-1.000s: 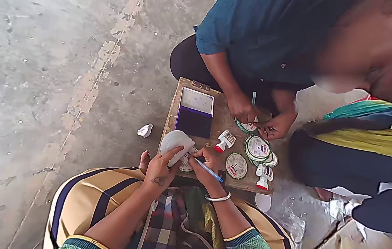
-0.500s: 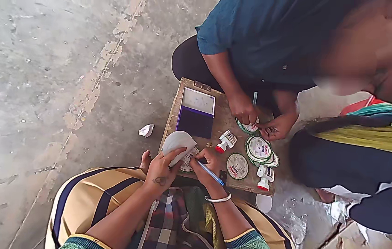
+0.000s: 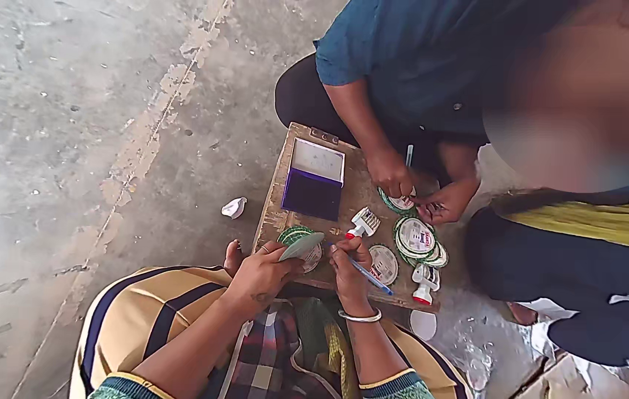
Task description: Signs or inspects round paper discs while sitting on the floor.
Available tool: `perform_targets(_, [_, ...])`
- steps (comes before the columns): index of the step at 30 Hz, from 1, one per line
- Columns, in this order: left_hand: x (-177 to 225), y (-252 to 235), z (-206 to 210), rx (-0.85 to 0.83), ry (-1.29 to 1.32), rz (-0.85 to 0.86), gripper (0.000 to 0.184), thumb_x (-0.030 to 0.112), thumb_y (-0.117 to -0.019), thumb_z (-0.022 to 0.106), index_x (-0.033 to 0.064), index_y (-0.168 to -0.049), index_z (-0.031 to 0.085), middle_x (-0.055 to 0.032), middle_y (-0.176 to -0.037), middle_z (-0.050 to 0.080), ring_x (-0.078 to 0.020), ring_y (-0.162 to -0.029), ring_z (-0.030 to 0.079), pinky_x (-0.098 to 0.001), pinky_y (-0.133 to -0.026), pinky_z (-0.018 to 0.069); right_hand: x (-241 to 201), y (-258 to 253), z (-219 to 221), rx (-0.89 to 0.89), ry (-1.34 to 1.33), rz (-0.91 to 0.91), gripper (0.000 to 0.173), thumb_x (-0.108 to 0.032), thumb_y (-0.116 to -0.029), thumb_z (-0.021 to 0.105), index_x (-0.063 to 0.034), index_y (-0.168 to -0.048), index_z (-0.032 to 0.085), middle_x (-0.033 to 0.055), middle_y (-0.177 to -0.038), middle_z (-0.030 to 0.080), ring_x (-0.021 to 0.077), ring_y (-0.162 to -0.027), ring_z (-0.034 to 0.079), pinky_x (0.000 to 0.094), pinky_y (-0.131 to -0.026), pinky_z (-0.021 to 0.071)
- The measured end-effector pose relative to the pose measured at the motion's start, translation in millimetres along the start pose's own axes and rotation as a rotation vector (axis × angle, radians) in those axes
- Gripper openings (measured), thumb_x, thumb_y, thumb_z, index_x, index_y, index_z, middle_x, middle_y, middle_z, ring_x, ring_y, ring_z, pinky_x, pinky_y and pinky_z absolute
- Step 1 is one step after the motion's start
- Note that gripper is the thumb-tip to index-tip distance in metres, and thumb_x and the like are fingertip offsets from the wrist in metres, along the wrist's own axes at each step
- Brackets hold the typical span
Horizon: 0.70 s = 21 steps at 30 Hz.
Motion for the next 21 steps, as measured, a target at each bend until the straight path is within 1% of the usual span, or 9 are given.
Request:
perform_targets(5, [-6.6,-2.2,-1.7,-0.029,0.176,-0.172,0.018,0.021,-0.0935,0.067,0.0104,-0.09,0.081,-0.0089,-0.094,0.077,-0.0275,-0.091,0.072,-0.054,-0.084,0.0497,-2.0,-0.7,-1.9,-0.014,-0.056,0.033,0.027,0.007,-0.0847,0.057,-0.0186,-0.079,0.06,-0.0096,-0.071,0.069,-0.0052,-0.057,0.06,0.0105,-0.051,0.0474])
perform_targets(8, [-10.1,-2.7,-2.9,-0.031,0.243,-0.244,0.014,0.021,-0.088,0.073,0.01,-0.087,0.081,-0.0087,-0.089,0.078,-0.0249,-0.088,0.073,-0.0528,-0.083,0.0495,-1.3,0.9,-2.9,-0.028,-0.084,0.033,0.026,0.007,-0.0848,0.058,-0.0181,-0.079,0.061,-0.0088,-0.071,0.069,-0.0047,-0.057,0.06,0.0107,-0.051,0.0474])
perform_targets(10, [-11.4,-3.2,-4.1,-0.036,0.291,-0.311,0.014,0.022,-0.0849,0.078,0.008,-0.086,0.081,-0.0095,-0.087,0.077,-0.0236,-0.086,0.073,-0.0538,-0.086,0.0473,-3.0,2.6,-3.7,-0.028,-0.086,0.032,0.025,0.006,-0.0848,0.059,-0.0179,-0.08,0.061,-0.0086,-0.072,0.068,-0.0049,-0.056,0.059,0.0107,-0.049,0.0464])
perform_targets(11, [-12.3,-4.1,-5.1,-0.04,0.306,-0.354,0.016,0.023,-0.083,0.08,0.0074,-0.085,0.08,-0.0088,-0.085,0.077,-0.0215,-0.084,0.073,-0.0521,-0.087,0.0475,-4.7,3.3,-3.9,-0.039,-0.081,0.028,0.025,0.006,-0.0848,0.059,-0.0183,-0.08,0.061,-0.009,-0.072,0.068,-0.0053,-0.056,0.058,0.0105,-0.049,0.0462])
perform_targets(13, [-15.0,-5.6,-6.2,-0.036,0.33,-0.422,0.02,0.025,-0.0781,0.084,0.0062,-0.081,0.079,-0.0071,-0.079,0.075,-0.0165,-0.077,0.07,-0.0447,-0.082,0.0483,-10.3,4.4,-3.4,-0.103,-0.073,0.007,0.024,0.005,-0.0843,0.062,-0.0195,-0.081,0.062,-0.0101,-0.075,0.069,-0.006,-0.058,0.059,0.0103,-0.05,0.0475])
perform_targets(16, [-17.7,-6.7,-6.9,-0.01,0.334,-0.479,0.025,0.028,-0.0744,0.086,0.0059,-0.077,0.075,-0.004,-0.073,0.072,-0.0112,-0.071,0.065,-0.0388,-0.077,0.0471,-19.4,6.1,-1.4,-0.289,0.034,-0.095,0.019,-0.004,-0.0852,0.069,-0.0226,-0.086,0.067,-0.0151,-0.083,0.069,-0.008,-0.07,0.062,0.0102,-0.061,0.0515])
perform_targets(18, [-18.2,-7.4,-7.0,0.028,0.323,-0.503,0.026,0.028,-0.0801,0.083,0.0044,-0.081,0.071,-0.004,-0.074,0.07,-0.0093,-0.071,0.064,-0.0351,-0.074,0.0487,-22.8,8.5,3.5,-0.37,0.172,-0.156,0.013,-0.006,-0.083,0.069,-0.0181,-0.085,0.064,-0.0148,-0.082,0.066,-0.0097,-0.076,0.061,0.0092,-0.067,0.0514])
perform_targets(20, [-20.3,-5.9,-4.6,0.076,0.337,-0.51,0.024,0.026,-0.0878,0.076,0.0054,-0.084,0.066,-0.0002,-0.075,0.067,-0.0019,-0.071,0.061,-0.0236,-0.071,0.0476,-21.7,9.7,11.9,-0.393,0.299,-0.172,0.007,-0.004,-0.0794,0.066,-0.009,-0.079,0.061,-0.0089,-0.077,0.064,-0.0093,-0.07,0.058,0.0083,-0.063,0.0483])
perform_targets(21, [-20.7,-4.5,-3.4,0.103,0.357,-0.501,0.021,0.024,-0.0902,0.073,0.0047,-0.086,0.065,-0.0008,-0.076,0.067,-0.0009,-0.073,0.062,-0.0213,-0.071,0.0477,-18.7,8.9,15.2,-0.392,0.37,-0.185,0.005,-0.004,-0.0779,0.065,-0.0049,-0.077,0.061,-0.005,-0.073,0.064,-0.0081,-0.067,0.058,0.0088,-0.06,0.0472])
Point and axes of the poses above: each hand's wrist, its own y-axis away from the middle knuckle, its own z-axis out of the palm, x = y × z, the point moved 4 cm from there along -y, towards the middle knuckle
